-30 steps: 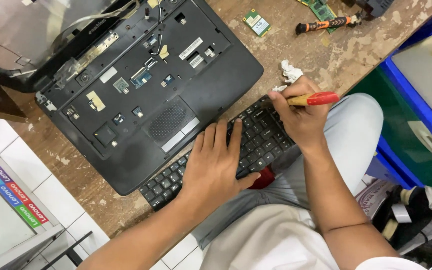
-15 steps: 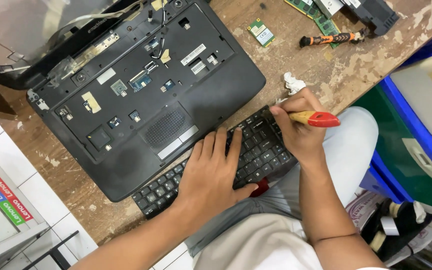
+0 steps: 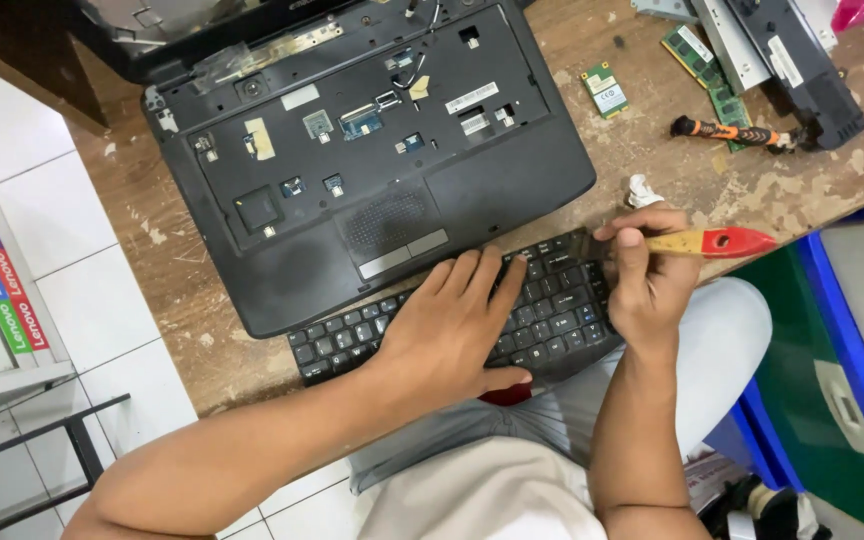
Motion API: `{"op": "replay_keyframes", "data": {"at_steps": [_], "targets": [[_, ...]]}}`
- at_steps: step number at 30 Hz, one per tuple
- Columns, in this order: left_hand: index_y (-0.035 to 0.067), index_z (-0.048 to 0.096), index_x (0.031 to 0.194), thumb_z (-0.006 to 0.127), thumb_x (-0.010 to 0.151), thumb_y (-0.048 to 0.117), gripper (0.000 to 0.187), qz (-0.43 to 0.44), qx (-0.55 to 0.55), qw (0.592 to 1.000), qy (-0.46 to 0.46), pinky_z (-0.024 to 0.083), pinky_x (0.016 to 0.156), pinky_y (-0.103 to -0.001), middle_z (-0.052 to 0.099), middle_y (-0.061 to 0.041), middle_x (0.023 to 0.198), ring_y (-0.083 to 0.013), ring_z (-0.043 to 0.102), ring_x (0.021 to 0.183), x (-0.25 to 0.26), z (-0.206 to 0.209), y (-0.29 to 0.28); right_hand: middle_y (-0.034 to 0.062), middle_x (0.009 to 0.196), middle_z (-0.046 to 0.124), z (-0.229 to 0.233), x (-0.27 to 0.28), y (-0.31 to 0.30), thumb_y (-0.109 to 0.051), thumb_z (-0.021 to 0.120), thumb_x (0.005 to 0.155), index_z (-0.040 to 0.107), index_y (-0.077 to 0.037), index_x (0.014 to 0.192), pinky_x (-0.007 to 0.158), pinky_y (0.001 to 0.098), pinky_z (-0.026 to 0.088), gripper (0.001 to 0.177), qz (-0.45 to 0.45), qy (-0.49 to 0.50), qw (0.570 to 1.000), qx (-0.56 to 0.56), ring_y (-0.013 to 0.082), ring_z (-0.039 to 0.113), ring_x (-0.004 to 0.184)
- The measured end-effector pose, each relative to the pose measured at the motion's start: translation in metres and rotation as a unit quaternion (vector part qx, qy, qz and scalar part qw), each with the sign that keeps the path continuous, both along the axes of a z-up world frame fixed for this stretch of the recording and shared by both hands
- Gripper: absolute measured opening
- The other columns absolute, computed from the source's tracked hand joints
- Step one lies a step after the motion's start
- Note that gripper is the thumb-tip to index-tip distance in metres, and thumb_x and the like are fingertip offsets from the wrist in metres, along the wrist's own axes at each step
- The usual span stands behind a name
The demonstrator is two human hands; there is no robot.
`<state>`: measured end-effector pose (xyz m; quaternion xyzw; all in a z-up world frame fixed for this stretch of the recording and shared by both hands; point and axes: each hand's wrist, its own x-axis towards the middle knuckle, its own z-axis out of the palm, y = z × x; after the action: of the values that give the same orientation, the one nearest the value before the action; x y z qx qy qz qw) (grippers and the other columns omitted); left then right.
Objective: Cleaning a laptop keyboard using a cloth and a brush.
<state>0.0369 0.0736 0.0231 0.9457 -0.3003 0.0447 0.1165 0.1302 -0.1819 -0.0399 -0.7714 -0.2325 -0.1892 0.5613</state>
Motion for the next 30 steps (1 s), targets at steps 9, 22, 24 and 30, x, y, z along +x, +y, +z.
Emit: {"op": "replay_keyframes", "data": {"at_steps": [9, 22, 24, 30], "targets": [[-0.008, 0.053, 0.156, 0.079, 0.083, 0.073, 0.112, -0.012, -0.004, 0.999, 0.030, 0.046, 0.106, -0.048, 0.059, -0.035, 0.139, -0.0449, 0.057, 0.126, 0.001, 0.007, 0.003, 0.0217, 0.100, 0.073, 0.015, -0.003, 0.012, -0.020, 0.057, 0.120, 0.058, 0.004, 0.110, 0.073, 0.0336, 0.054, 0.026, -0.017, 0.010, 1.000, 0.015, 0.0254, 0.069, 0.083], [-0.010, 0.052, 0.156, 0.080, 0.089, 0.062, 0.103, -0.021, -0.022, 0.998, 0.056, 0.046, 0.101, -0.047, 0.058, -0.035, 0.139, -0.0438, 0.057, 0.123, 0.002, 0.021, 0.007, 0.0159, 0.085, 0.070, 0.006, -0.006, 0.009, -0.026, 0.049, 0.121, 0.059, 0.001, 0.108, 0.069, 0.0326, 0.050, 0.032, -0.006, 0.024, 0.999, 0.025, 0.0233, 0.066, 0.074], [-0.013, 0.054, 0.155, 0.081, 0.090, 0.055, 0.098, -0.017, -0.046, 0.997, 0.052, 0.046, 0.103, -0.047, 0.060, -0.037, 0.139, -0.0446, 0.058, 0.123, 0.002, 0.024, 0.007, 0.0112, 0.077, 0.068, 0.005, -0.007, 0.008, -0.028, 0.047, 0.121, 0.060, 0.000, 0.109, 0.069, 0.0303, 0.046, 0.034, -0.013, 0.039, 0.999, 0.019, 0.0183, 0.059, 0.068], [-0.013, 0.050, 0.157, 0.083, 0.083, 0.051, 0.104, -0.029, -0.058, 0.996, 0.053, 0.038, 0.116, -0.059, 0.049, -0.038, 0.153, -0.0507, 0.050, 0.139, 0.002, 0.007, -0.003, 0.0112, 0.075, 0.071, 0.016, -0.007, 0.012, -0.026, 0.051, 0.119, 0.067, 0.000, 0.105, 0.070, 0.0307, 0.046, 0.034, -0.004, 0.033, 0.999, 0.005, 0.0172, 0.057, 0.067]]}}
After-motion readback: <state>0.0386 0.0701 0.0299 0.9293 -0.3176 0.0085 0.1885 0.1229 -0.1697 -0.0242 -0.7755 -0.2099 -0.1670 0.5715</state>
